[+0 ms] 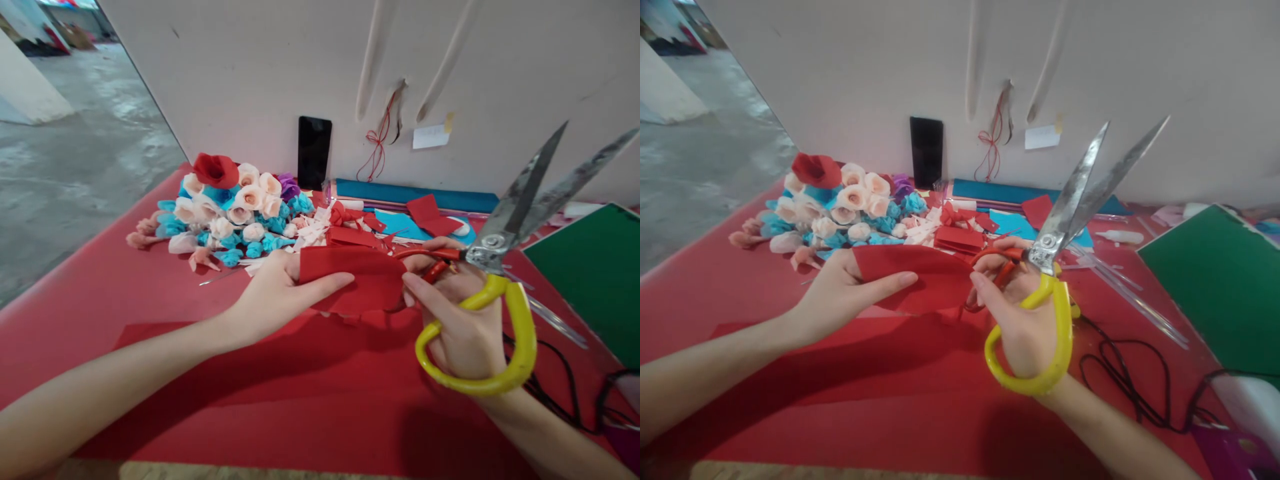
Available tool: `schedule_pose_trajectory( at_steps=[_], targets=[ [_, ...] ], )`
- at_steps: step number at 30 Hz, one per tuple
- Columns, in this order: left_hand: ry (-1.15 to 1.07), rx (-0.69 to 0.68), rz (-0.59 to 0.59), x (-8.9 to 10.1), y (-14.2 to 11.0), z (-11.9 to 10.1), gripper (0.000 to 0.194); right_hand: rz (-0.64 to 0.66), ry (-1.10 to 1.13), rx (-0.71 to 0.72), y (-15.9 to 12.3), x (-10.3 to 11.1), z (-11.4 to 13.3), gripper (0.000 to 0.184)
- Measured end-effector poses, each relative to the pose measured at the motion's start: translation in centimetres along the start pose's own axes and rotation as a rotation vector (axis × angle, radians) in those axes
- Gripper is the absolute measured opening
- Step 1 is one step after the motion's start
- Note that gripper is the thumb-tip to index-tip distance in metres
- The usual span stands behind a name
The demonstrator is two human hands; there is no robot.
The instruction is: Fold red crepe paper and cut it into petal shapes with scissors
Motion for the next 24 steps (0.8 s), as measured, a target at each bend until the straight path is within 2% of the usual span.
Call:
schedule_pose_trajectory(
  at_steps=[5,8,11,13,17,24],
  targets=[
    [-0.041,-0.058,-0.162,1.5,0.6,-0.7,0.023,0.051,0.052,-0.015,1.1,0.4,-0.3,0.022],
    [-0.206,-0.089,-0.221,2.4,1.1,-0.8,0.013,0.225,0.017,-0.094,1.1,0.1,-0.8,0.033],
    [-0.407,-0.068,-0.243,3.0,1.6,-0.5,0.008,0.365,-0.113,-0.129,0.4,-0.5,-1.2,0.042],
    [-0.487,-0.044,-0.251,3.3,1.8,-0.3,0.008,0.381,-0.218,-0.11,-0.1,-0.5,-1.4,0.038],
    [-0.513,-0.049,-0.315,3.3,2.1,-0.1,0.008,0.407,-0.383,-0.08,-0.9,-0.1,-1.8,0.028],
    [-0.378,-0.065,-0.316,2.8,1.9,0.0,0.016,0.401,-0.488,-0.037,-0.9,0.3,-1.8,0.023]
  ],
)
Point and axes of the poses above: each hand's wrist, its own y-axis towards the middle knuckle, its own x-axis out of the back of the hand, z = x × y, the point moved 2 cm from there along y, towards the middle knuckle, and after that the axes turned 4 degrees about -z, right-handed, at the moved point
